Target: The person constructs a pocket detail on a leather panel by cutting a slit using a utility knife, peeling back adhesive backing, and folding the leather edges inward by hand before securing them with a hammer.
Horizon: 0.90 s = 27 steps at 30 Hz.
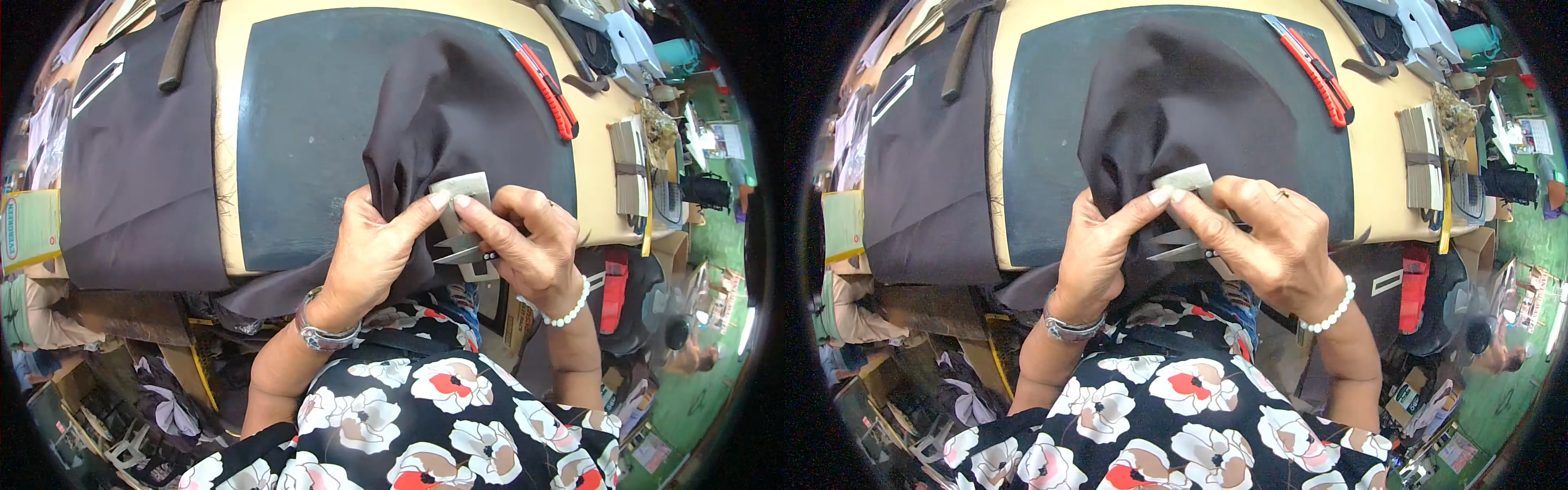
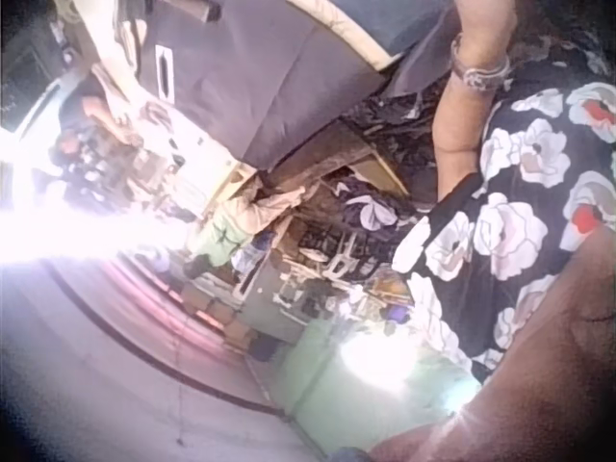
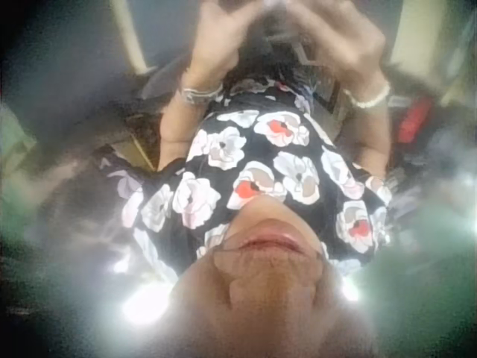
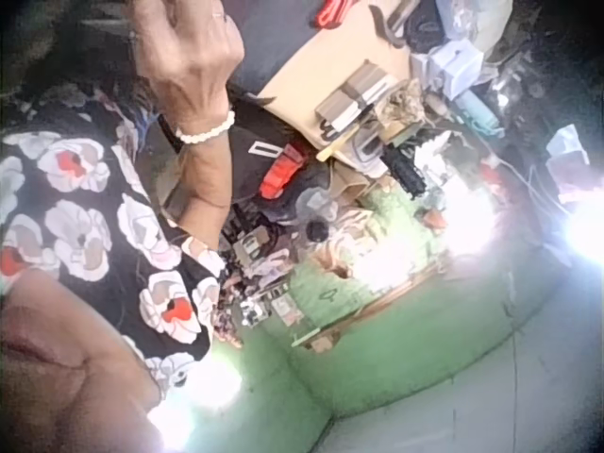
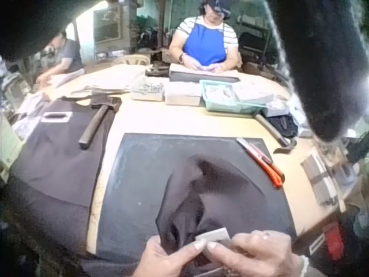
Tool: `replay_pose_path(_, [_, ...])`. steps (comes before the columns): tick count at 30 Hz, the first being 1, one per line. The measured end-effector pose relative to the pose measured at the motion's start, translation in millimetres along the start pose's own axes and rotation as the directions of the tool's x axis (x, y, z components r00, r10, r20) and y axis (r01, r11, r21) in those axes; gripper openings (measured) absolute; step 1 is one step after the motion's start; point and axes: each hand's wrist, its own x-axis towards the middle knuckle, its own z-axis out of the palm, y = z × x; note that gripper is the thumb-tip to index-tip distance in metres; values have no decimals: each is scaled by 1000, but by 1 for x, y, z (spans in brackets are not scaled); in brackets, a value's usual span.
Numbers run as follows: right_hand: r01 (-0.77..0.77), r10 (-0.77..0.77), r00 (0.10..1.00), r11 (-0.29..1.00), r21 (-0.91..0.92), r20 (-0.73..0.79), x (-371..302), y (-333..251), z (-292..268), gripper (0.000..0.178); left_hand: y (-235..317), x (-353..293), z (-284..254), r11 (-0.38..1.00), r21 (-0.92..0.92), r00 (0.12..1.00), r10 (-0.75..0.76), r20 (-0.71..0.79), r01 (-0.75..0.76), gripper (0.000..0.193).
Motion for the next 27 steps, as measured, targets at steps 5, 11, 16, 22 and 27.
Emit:
replay_pose_path(5, [126, -124, 992, 987, -99, 26, 16, 3, -3, 24, 2, -3, -3, 996, 85, 998, 16, 65, -22, 20])
replay_pose_path(11, [-92, 88, 995, 985, 148, 37, 30, 13, 15, 19, 4, -3, -13, 991, 122, 995, 46, 85, -57, 16])
replay_pose_path(16, [-584, 517, 806, 612, 533, 288, 45, 11, 27, 10, 1, -3, -13, 993, 101, 996, -63, 63, 56, 17])
replay_pose_path(22, [-638, 703, 692, 492, 593, 163, 19, 25, 8, 33, 15, 1, -11, 1000, 7, 999, 16, -28, -15, 19])
replay_pose_path(27, [-827, 650, 563, 438, 354, 511, -41, 15, -27, 29, 37, 3, -28, 970, 119, 946, 235, -223, -212, 31])
